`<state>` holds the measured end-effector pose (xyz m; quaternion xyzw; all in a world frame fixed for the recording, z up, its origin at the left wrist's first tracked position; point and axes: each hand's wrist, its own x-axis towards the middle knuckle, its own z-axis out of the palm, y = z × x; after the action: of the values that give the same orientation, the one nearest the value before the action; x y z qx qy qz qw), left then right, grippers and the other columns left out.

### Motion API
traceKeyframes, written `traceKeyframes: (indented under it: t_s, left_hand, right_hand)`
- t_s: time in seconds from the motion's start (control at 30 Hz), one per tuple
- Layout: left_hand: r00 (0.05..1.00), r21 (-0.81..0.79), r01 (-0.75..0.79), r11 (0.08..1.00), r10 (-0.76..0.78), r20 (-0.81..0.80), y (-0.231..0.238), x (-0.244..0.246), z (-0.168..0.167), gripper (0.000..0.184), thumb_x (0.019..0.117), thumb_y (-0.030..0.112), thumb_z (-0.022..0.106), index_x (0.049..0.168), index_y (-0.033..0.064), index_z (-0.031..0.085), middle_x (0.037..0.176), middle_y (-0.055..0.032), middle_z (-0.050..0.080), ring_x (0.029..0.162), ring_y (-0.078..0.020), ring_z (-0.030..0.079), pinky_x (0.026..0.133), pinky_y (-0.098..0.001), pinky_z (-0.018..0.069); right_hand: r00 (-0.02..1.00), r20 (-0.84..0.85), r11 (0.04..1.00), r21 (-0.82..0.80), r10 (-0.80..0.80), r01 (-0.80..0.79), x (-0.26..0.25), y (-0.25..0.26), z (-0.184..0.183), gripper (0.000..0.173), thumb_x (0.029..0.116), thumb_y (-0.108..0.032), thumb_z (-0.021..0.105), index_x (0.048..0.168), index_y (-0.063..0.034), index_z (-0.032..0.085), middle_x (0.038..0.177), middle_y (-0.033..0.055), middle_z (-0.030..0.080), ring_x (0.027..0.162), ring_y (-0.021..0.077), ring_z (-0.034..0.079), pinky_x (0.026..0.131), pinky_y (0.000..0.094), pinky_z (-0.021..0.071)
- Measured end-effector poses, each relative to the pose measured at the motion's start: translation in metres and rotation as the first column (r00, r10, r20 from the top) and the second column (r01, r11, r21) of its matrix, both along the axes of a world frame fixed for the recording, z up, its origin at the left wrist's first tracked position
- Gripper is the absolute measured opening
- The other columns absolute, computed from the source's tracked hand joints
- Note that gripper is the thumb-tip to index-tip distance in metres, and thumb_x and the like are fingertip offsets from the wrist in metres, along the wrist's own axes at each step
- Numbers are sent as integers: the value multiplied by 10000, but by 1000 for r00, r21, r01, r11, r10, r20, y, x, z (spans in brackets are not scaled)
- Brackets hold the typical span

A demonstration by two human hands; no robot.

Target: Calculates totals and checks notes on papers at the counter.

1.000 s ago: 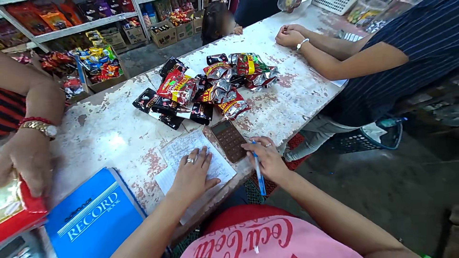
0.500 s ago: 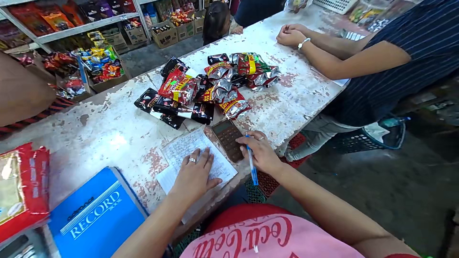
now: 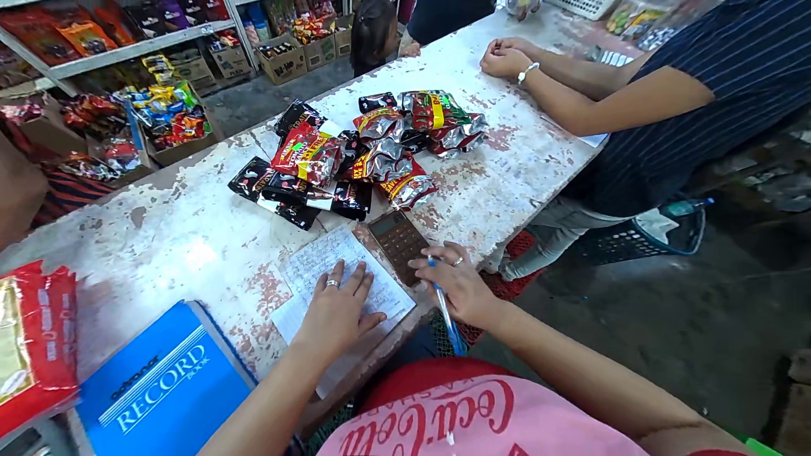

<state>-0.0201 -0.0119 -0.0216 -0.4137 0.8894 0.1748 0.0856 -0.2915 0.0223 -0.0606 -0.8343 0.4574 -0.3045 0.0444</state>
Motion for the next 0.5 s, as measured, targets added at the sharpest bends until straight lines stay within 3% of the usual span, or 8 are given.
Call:
traceKeyframes:
  t_s: [0.07,0.27,0.4,0.5]
  left_hand:
    - [1000,5,-4,1000,4,1,-1,1,-1,774,1000,660,416,1574,141,397,1670,-84,309,1542,-420,226,1179,-650,262]
    - [998,-64,24,998,-28,-60,0,4,-6,792,988,670,426,1540,102,446,1630,-97,387,1482,-403,361,1096,-604,386]
    - [999,-41,32,999,-33,-36,2,3,0,781,992,681,397,1534,123,459,1625,-104,393,1481,-437,347,1075,-634,391]
    - [998,-33,33,999,-34,-44,5,0,1,752,997,665,413,1513,123,492,1613,-115,413,1486,-452,337,1098,-652,374]
  right_hand:
    - [998,-58,998,57,34,-31,7,1,0,266,1050,-230,446,1152,-162,682,1190,31,733,1301,308,582,1131,640,331]
    - [999,17,999,15,-38,38,-1,-6,-7,293,1055,-237,433,1152,-129,687,1147,41,748,1245,293,617,1117,600,359]
    - [999,30,999,-33,44,-43,-2,7,-8,241,1065,-268,427,1125,-179,644,1093,4,735,1241,214,601,1183,550,289]
    - [998,-15,998,19,57,-57,-4,13,-4,268,1056,-265,434,1112,-175,680,1093,5,750,1265,246,603,1171,608,278]
